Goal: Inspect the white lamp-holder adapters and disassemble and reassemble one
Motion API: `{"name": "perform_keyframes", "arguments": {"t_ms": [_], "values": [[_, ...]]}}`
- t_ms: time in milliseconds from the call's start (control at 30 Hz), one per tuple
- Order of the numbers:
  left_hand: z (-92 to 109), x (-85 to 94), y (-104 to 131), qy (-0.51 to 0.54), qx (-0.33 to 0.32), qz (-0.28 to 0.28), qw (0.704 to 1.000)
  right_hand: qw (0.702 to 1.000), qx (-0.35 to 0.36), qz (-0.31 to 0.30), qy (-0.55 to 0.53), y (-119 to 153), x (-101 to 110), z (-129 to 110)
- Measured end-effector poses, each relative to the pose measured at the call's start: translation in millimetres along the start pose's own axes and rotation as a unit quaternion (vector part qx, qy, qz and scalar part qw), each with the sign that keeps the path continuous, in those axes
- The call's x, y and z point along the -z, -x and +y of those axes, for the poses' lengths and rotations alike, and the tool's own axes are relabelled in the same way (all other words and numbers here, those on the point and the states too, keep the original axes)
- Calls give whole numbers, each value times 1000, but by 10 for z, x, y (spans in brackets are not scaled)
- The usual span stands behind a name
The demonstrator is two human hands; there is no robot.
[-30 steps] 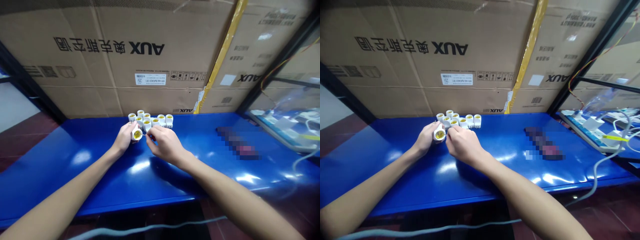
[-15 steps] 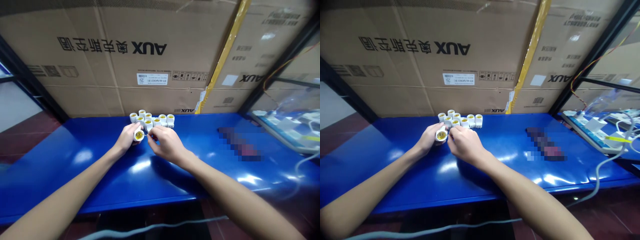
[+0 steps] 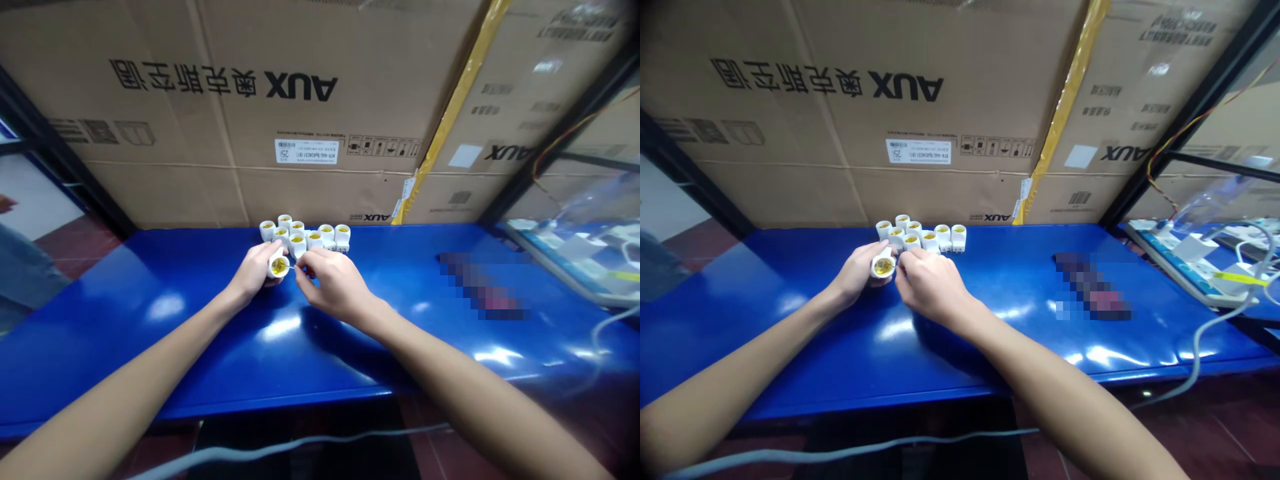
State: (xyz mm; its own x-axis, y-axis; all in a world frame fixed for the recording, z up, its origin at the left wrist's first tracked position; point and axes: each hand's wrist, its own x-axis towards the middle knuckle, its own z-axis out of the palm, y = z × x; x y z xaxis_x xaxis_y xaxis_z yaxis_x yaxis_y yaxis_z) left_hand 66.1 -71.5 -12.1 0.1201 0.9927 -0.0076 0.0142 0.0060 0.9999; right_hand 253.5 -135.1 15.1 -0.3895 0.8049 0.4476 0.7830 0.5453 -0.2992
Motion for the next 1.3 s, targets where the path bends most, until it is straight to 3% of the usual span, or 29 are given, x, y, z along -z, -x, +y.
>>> {"name": "perform_keyframes", "arguments": {"t_ms": [300, 533, 933, 1300], "values": [[29, 9, 3, -9, -10, 5, 1000, 999, 9, -12, 44, 25, 24, -17], [44, 28, -10, -12, -71, 20, 997, 1000, 14, -8, 25, 28, 66, -36], [54, 27, -3, -40, -111, 33, 992, 1000, 11, -13, 13, 31, 56, -58], [74, 1, 19, -39, -105, 23, 993, 999, 11, -24, 30, 23, 32, -57]]}}
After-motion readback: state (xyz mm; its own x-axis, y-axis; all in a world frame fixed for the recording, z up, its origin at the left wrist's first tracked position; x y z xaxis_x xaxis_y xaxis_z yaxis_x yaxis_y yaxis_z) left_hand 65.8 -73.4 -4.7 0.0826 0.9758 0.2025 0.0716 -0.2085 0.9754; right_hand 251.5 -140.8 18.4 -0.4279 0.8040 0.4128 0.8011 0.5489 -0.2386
